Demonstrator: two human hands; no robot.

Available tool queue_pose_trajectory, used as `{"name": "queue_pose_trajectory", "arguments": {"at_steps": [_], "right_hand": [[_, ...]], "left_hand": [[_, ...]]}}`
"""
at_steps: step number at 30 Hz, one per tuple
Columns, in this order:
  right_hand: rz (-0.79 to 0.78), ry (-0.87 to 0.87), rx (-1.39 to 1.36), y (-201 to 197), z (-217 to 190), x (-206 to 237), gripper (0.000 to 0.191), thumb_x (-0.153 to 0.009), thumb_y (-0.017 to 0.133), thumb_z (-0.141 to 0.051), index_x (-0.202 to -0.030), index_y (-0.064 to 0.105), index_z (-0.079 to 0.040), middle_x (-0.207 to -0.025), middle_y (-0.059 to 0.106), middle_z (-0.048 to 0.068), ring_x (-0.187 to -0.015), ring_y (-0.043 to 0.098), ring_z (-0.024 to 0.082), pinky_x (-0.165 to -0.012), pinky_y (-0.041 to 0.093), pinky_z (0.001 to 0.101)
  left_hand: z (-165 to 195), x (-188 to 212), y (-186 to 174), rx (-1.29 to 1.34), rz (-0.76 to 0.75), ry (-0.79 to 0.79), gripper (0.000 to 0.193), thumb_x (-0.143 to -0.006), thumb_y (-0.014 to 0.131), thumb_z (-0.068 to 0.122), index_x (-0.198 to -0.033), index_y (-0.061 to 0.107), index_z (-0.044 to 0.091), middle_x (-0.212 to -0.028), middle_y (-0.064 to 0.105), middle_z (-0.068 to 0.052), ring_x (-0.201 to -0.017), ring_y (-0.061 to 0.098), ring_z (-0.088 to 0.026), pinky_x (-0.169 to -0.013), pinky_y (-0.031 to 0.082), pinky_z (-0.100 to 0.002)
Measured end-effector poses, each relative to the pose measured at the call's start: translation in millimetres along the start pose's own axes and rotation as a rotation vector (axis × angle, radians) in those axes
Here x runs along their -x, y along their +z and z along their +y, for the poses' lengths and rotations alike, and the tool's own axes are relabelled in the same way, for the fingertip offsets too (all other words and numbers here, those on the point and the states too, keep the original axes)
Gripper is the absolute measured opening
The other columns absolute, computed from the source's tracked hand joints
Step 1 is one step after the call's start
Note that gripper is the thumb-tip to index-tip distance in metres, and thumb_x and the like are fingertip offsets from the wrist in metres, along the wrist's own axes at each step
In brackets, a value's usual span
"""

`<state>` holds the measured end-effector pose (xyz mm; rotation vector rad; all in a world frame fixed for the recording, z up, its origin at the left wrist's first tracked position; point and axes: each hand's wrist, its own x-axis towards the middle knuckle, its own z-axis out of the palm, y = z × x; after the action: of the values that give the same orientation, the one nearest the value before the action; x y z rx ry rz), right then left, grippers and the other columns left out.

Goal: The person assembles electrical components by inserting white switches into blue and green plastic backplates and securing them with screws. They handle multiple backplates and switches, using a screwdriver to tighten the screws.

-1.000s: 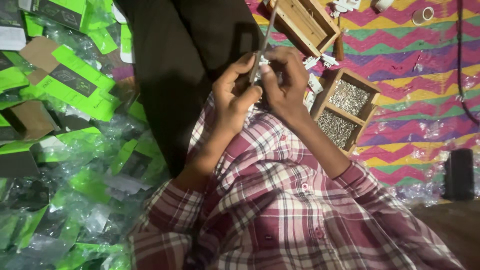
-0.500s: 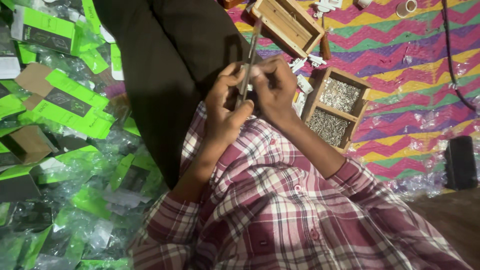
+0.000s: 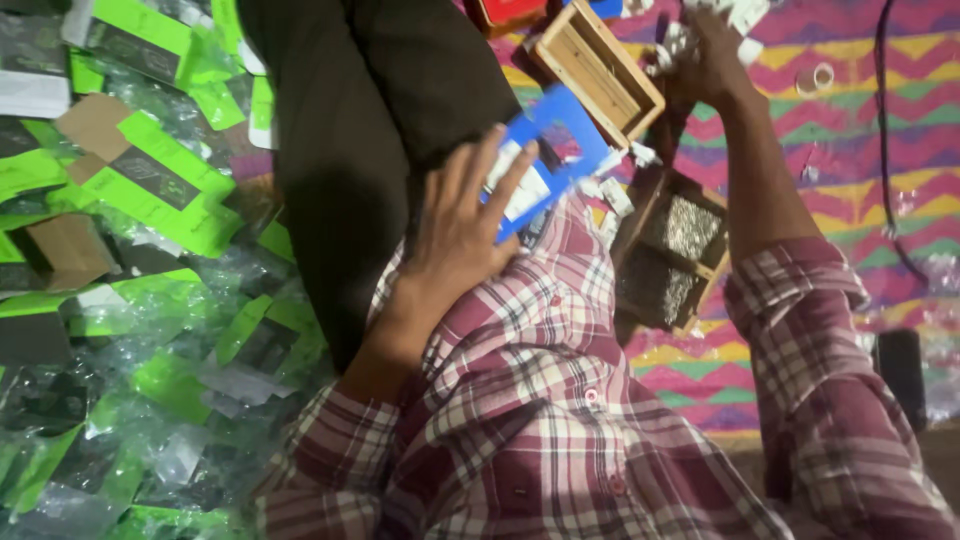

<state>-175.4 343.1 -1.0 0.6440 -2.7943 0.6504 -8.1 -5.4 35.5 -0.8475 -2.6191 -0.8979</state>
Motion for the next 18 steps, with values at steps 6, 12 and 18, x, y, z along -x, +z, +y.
{"name": "queue_pose_trajectory", "arguments": {"at_steps": [6, 12, 18], "right_hand": [[-0.296, 0.17, 0.184, -10, -16, 8, 0.056, -0.084, 0.093, -0.018, -0.135, 0.07, -0.015, -0.103, 0.066, 0.018, -0.093, 0.068, 0.034, -0.091, 0.058, 0.0456], [0.332, 0.521, -0.689, -14, -19, 39, 0.032, -0.096, 0.076, -0.01, -0.125, 0.065, 0.0, -0.11, 0.072, 0.013, -0.095, 0.073, 0.026, -0.081, 0.061, 0.0383], [0.142, 0.621, -0.883, -24, -115, 90, 0.02, -0.11, 0.06, -0.011, -0.121, 0.069, 0.003, -0.102, 0.07, 0.016, -0.084, 0.067, 0.024, -0.072, 0.055, 0.0347]], "left_hand": [[-6, 1, 2, 0.021, -0.027, 0.074, 0.115, -0.071, 0.09, 0.021, -0.165, 0.025, 0.009, -0.163, 0.04, -0.019, -0.133, 0.049, -0.037, -0.104, 0.045, -0.053], [-1, 2, 10, -0.099, 0.004, 0.037, 0.125, -0.059, 0.094, 0.029, -0.163, 0.025, 0.014, -0.159, 0.041, -0.019, -0.128, 0.049, -0.035, -0.095, 0.043, -0.052], [-1, -1, 8, -0.144, -0.012, 0.095, 0.117, -0.064, 0.092, 0.026, -0.162, 0.03, 0.029, -0.158, 0.045, -0.015, -0.124, 0.052, -0.033, -0.09, 0.045, -0.05]]}}
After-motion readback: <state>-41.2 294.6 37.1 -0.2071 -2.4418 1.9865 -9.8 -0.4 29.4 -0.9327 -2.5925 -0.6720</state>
